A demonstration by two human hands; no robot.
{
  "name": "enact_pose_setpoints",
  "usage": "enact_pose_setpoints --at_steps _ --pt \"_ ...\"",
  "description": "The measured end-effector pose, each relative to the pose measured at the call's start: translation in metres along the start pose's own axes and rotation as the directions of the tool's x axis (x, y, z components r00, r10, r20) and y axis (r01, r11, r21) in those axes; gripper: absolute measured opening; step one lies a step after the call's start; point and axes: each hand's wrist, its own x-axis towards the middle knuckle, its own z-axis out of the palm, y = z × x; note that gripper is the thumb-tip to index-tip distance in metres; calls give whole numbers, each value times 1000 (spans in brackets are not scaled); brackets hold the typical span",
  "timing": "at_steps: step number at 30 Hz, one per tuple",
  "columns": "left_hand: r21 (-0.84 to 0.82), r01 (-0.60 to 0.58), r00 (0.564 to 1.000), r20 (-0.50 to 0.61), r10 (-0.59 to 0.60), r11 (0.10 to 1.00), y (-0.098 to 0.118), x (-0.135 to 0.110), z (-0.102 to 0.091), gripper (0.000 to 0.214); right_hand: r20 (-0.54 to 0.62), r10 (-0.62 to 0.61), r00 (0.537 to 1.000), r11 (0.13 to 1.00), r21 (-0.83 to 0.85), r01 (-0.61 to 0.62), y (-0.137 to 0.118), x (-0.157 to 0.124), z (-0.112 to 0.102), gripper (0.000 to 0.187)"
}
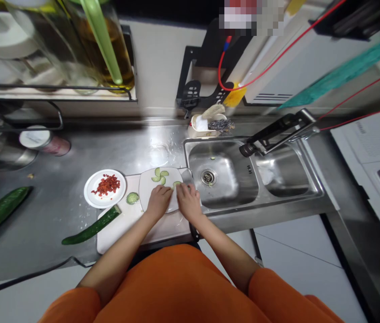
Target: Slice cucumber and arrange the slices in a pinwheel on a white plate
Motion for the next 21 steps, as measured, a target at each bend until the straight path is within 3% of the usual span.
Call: enact_pose_setpoints --at_steps 21 --pt "-34 -8 999 -40 7 999 -1 1 9 22 -4 10 1000 1000 0 -10 4 -1 3 43"
